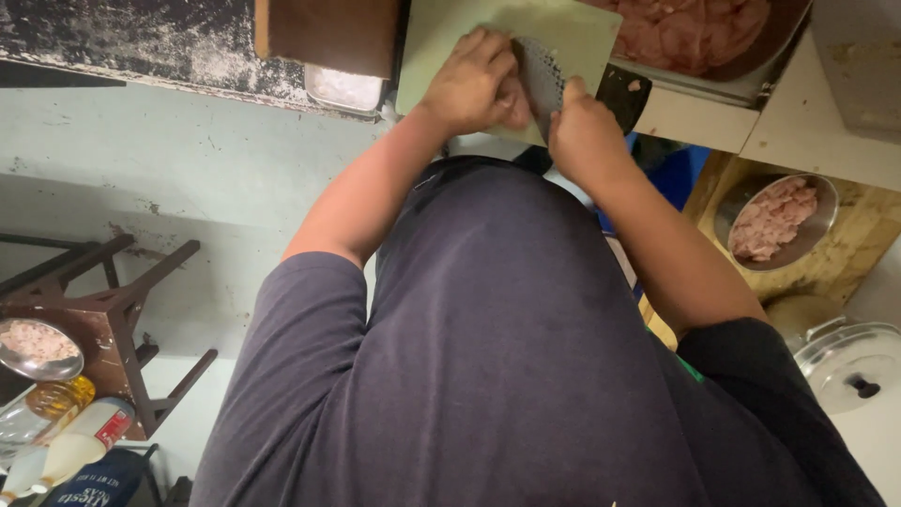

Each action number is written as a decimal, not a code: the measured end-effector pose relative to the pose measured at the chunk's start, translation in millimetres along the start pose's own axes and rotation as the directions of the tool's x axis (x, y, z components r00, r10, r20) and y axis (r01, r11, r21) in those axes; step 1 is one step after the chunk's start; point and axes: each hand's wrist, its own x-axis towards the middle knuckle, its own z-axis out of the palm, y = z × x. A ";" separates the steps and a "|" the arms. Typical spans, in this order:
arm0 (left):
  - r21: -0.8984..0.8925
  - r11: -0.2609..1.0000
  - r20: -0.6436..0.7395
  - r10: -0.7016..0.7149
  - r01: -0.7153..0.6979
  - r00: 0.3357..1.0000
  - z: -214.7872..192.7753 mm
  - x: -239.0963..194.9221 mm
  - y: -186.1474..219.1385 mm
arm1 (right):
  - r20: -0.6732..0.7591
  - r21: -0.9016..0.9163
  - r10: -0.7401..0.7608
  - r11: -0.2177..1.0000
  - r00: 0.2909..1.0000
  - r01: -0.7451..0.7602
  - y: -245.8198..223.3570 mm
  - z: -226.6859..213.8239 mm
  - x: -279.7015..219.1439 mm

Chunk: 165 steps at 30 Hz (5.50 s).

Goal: The person repeatedly picks up pieces of raw meat from a tray and minces them on a cutting board using a flat mincer tool. The minced meat is collected in a metal bowl placed beside the board. The person continues this process throughout the video.

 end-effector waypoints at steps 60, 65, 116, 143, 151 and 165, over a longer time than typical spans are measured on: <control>0.586 0.736 0.402 -0.628 0.340 0.667 -21.7 8.9 77.0 | -0.385 0.297 -0.133 0.919 0.913 0.259 47.2 83.3 38.9; 0.614 0.709 0.331 -0.630 0.346 0.702 -1.9 -6.3 62.0 | -0.478 0.264 -0.178 0.905 0.860 0.334 40.1 69.3 44.5; -0.431 0.702 -0.019 -0.635 0.567 0.772 -6.3 -23.9 28.9 | -0.244 0.299 0.077 0.954 0.967 -0.001 42.8 28.8 -34.5; 0.118 0.993 0.199 -0.022 -0.002 0.980 -14.6 -11.8 4.0 | -0.071 0.085 0.037 0.996 0.997 -0.031 -28.3 8.4 -22.5; 0.029 0.999 0.056 0.026 -0.027 0.998 -16.6 -9.2 5.8 | -0.223 0.081 -0.080 0.992 0.971 0.100 -43.6 18.2 58.6; 0.045 0.997 0.055 0.067 -0.070 0.996 -24.7 -15.8 15.3 | -0.165 0.036 -0.009 0.999 0.986 0.015 12.3 24.5 -7.2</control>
